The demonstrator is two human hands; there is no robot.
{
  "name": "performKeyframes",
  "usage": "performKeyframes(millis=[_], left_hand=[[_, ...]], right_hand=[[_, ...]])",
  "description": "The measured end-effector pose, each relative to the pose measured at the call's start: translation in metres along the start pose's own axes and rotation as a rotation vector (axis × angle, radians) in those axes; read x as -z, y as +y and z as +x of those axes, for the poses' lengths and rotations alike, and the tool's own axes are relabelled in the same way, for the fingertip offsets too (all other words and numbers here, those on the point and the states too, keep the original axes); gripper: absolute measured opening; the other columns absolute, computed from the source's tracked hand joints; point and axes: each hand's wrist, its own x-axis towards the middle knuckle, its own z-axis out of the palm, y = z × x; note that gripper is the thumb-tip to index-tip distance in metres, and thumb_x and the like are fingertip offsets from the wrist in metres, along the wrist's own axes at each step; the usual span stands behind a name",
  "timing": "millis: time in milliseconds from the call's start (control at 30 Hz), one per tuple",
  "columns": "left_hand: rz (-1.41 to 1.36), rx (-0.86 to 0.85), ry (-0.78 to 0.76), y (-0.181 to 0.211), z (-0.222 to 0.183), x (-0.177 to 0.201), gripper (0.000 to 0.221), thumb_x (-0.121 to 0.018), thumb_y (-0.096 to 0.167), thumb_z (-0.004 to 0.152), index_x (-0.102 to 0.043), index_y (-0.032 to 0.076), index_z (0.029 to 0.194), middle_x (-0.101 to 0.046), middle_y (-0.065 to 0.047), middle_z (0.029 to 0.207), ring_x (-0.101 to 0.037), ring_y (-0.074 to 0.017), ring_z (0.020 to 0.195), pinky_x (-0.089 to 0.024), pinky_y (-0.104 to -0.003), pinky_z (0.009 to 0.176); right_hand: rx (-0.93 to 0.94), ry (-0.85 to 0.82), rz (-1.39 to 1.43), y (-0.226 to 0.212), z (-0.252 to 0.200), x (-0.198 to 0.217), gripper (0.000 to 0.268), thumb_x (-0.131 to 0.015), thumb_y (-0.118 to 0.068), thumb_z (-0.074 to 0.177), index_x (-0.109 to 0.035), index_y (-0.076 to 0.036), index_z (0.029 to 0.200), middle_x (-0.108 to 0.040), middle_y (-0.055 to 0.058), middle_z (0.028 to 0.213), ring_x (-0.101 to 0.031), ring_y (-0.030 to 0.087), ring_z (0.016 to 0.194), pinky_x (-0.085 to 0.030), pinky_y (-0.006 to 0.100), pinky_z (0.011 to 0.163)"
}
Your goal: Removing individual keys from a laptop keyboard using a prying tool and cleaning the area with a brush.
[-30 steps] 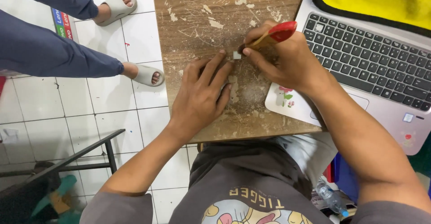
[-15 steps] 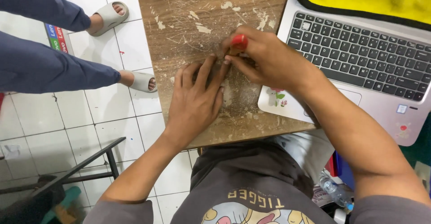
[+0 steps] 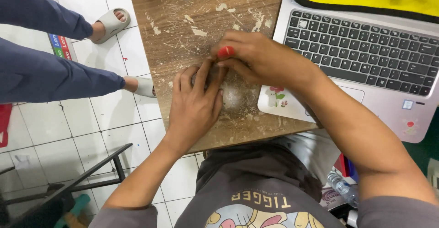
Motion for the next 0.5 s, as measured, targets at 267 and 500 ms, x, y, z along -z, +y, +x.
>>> performKeyframes(millis=[267,500], left_hand=[[-0.052,0.027,0.001,0.001,-0.002,-0.002,0.055,-0.066,0.023,0.110,-0.055,0.017,0.163,-0.054,-0.016,0.157,-0.053,-0.0376,0.130,-0.047,-0.057,0.115],[-0.041,0.007,0.033,0.001,-0.002,-0.001,0.051,-0.068,0.022,0.109,-0.060,0.013,0.158,-0.055,-0.018,0.156,-0.054,-0.0377,0.128,-0.048,-0.056,0.114]], right_hand=[[-0.085,-0.017,-0.095,-0.009,-0.004,0.005,0.012,-0.055,-0.006,0.117,-0.062,0.003,0.122,-0.062,0.015,0.108,-0.068,0.031,0.088,-0.057,0.044,0.080],[-0.033,0.041,-0.070,-0.004,-0.002,0.001,0.007,-0.059,0.003,0.114,-0.065,0.004,0.118,-0.066,0.015,0.108,-0.070,0.027,0.093,-0.062,0.036,0.083]])
